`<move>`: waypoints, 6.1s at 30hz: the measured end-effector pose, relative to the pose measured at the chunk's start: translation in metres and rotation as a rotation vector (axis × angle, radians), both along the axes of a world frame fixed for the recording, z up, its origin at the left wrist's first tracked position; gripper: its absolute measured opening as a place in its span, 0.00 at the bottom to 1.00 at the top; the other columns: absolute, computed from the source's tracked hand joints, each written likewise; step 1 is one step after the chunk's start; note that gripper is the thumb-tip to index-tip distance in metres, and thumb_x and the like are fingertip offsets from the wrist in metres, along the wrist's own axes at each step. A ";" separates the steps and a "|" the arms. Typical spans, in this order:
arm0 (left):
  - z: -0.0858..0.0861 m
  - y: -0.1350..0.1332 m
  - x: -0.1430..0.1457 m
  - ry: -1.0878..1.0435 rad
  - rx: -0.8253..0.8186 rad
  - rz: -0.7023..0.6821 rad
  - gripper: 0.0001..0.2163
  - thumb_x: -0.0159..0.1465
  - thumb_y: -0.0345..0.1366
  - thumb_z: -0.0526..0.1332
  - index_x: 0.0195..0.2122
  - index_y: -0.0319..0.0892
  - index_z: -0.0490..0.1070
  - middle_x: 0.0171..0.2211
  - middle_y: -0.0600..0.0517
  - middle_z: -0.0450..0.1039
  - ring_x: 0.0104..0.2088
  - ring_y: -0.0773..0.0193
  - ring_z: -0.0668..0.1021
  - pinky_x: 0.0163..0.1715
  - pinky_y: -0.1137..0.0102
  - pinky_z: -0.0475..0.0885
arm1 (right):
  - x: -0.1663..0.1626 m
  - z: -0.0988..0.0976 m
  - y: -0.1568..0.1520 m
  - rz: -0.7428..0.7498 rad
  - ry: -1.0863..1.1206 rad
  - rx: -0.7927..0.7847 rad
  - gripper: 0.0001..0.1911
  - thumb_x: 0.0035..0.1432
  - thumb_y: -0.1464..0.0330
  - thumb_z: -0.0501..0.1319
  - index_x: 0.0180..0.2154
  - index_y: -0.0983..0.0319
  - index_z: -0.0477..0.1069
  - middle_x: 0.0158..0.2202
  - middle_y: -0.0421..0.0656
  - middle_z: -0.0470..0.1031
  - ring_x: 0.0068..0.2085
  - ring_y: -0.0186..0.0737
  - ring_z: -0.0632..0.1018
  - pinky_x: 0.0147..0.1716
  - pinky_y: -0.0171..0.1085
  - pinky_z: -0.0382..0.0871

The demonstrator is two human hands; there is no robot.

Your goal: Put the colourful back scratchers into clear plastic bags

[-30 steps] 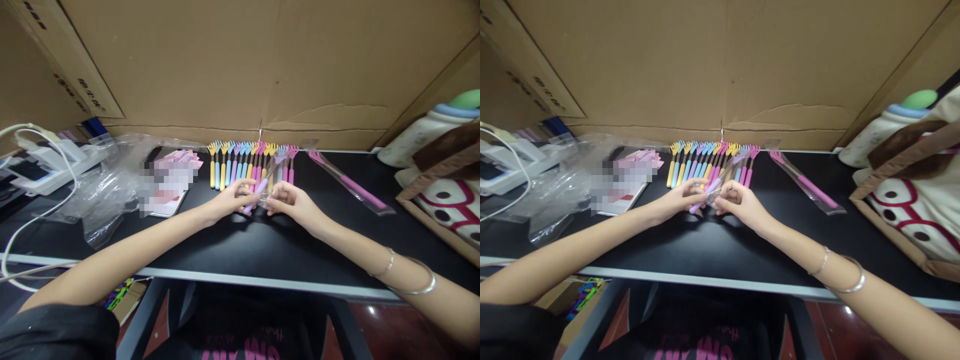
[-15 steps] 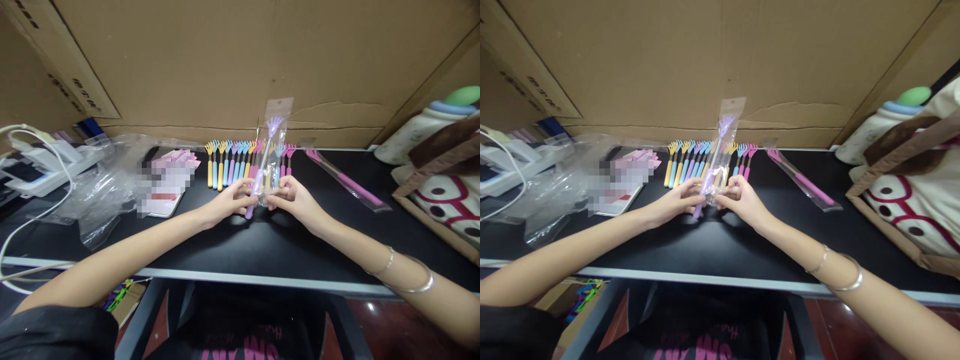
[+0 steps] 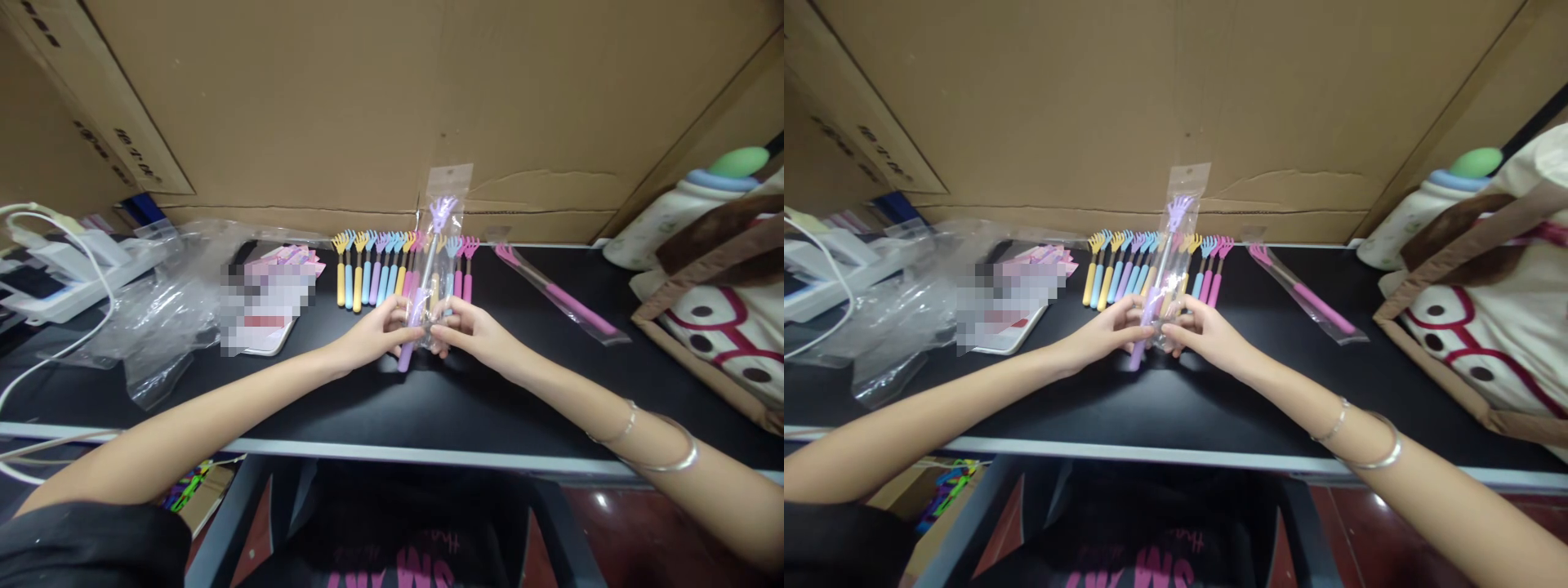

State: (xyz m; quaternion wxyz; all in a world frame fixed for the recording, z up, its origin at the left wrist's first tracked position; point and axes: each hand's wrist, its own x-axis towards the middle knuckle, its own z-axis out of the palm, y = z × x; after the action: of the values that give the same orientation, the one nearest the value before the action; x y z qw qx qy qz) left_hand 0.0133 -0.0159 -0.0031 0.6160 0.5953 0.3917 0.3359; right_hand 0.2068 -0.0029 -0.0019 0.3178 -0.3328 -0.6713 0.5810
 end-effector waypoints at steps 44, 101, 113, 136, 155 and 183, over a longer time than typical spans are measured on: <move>-0.007 0.003 -0.002 -0.004 -0.003 -0.036 0.19 0.55 0.44 0.66 0.43 0.41 0.64 0.32 0.53 0.73 0.33 0.67 0.76 0.25 0.79 0.68 | -0.001 0.007 -0.008 -0.005 -0.073 0.000 0.17 0.54 0.56 0.63 0.37 0.62 0.63 0.19 0.32 0.65 0.21 0.30 0.68 0.24 0.33 0.63; -0.008 0.003 -0.002 0.004 -0.001 -0.069 0.22 0.55 0.46 0.66 0.46 0.40 0.63 0.31 0.54 0.72 0.31 0.70 0.75 0.25 0.79 0.70 | -0.001 0.004 -0.010 0.023 -0.081 0.008 0.18 0.58 0.56 0.59 0.40 0.63 0.62 0.17 0.32 0.65 0.19 0.29 0.68 0.23 0.31 0.62; -0.007 0.003 -0.003 0.036 0.022 -0.048 0.22 0.57 0.45 0.64 0.49 0.41 0.63 0.36 0.51 0.73 0.35 0.66 0.75 0.26 0.79 0.68 | 0.000 0.002 -0.005 0.036 -0.053 -0.023 0.21 0.52 0.60 0.65 0.42 0.64 0.62 0.20 0.32 0.67 0.21 0.28 0.69 0.22 0.31 0.63; -0.008 0.005 -0.002 0.007 0.009 -0.057 0.22 0.56 0.45 0.66 0.46 0.41 0.62 0.32 0.53 0.72 0.31 0.68 0.75 0.24 0.78 0.69 | 0.002 0.000 0.004 0.095 -0.093 0.023 0.19 0.56 0.55 0.60 0.39 0.64 0.63 0.16 0.33 0.67 0.19 0.30 0.69 0.22 0.32 0.64; -0.007 0.003 -0.002 0.021 0.005 -0.059 0.22 0.56 0.44 0.66 0.48 0.41 0.62 0.32 0.53 0.71 0.32 0.69 0.75 0.25 0.78 0.68 | -0.003 -0.001 0.001 0.046 -0.103 0.026 0.22 0.53 0.51 0.62 0.36 0.63 0.64 0.15 0.32 0.67 0.16 0.29 0.68 0.18 0.31 0.64; -0.008 0.004 -0.001 -0.022 0.046 -0.118 0.22 0.56 0.42 0.67 0.47 0.40 0.61 0.32 0.53 0.72 0.30 0.70 0.75 0.25 0.78 0.70 | -0.003 -0.004 0.001 0.060 -0.061 -0.003 0.23 0.53 0.52 0.63 0.39 0.63 0.63 0.14 0.32 0.68 0.15 0.31 0.69 0.17 0.31 0.65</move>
State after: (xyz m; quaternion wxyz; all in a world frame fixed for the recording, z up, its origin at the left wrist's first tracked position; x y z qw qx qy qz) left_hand 0.0123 -0.0119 -0.0107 0.6251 0.6276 0.3414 0.3144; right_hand 0.2034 -0.0017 -0.0057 0.2790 -0.3306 -0.6896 0.5808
